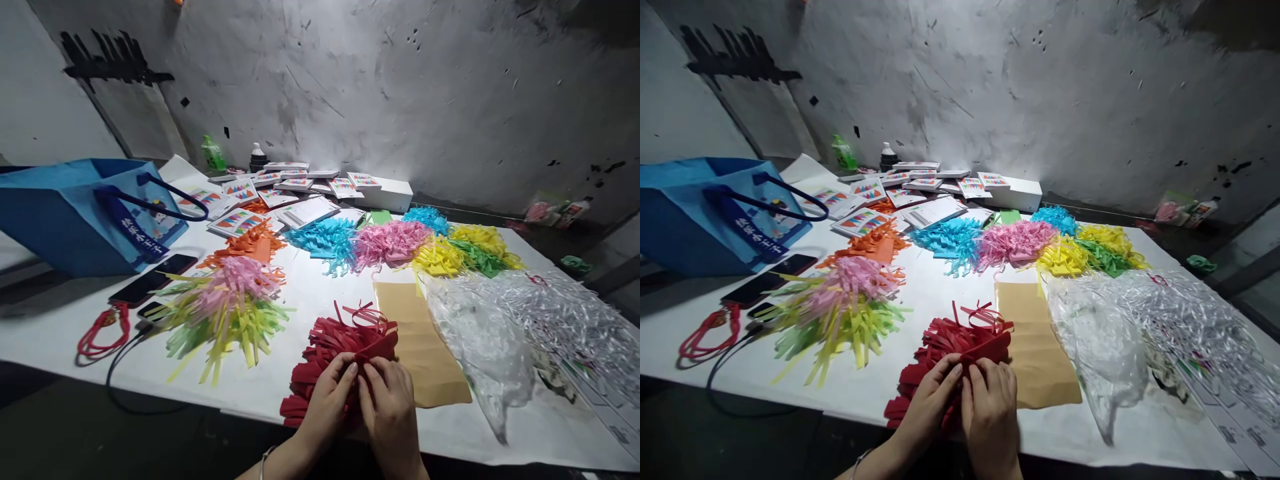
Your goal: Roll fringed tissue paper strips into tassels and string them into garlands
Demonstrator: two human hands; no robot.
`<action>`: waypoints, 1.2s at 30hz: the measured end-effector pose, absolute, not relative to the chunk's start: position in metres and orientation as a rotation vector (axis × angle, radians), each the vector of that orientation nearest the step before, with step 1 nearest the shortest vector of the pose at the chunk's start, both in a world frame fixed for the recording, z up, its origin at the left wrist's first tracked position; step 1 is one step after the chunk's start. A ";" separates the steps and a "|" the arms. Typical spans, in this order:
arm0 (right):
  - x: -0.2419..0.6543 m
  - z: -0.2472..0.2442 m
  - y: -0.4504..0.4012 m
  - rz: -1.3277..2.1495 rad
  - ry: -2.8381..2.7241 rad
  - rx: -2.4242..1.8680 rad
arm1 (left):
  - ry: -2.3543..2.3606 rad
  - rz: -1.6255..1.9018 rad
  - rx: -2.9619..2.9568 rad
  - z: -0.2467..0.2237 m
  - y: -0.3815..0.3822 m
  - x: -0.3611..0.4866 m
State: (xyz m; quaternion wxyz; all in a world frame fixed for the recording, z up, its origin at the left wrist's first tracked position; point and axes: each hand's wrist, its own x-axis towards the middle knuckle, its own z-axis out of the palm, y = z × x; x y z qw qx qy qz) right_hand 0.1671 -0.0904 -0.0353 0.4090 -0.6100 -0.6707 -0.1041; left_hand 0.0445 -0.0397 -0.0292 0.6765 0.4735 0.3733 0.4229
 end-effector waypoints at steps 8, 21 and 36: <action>0.172 -0.025 -0.089 0.427 -1.319 -1.484 | 0.845 0.948 1.269 -0.022 -0.037 0.043; 0.200 0.011 -0.069 0.673 -1.480 -1.410 | 0.826 0.815 1.739 0.002 -0.009 0.029; 0.187 0.000 -0.064 0.169 -1.644 -1.506 | 0.863 0.888 2.201 -0.002 -0.006 0.029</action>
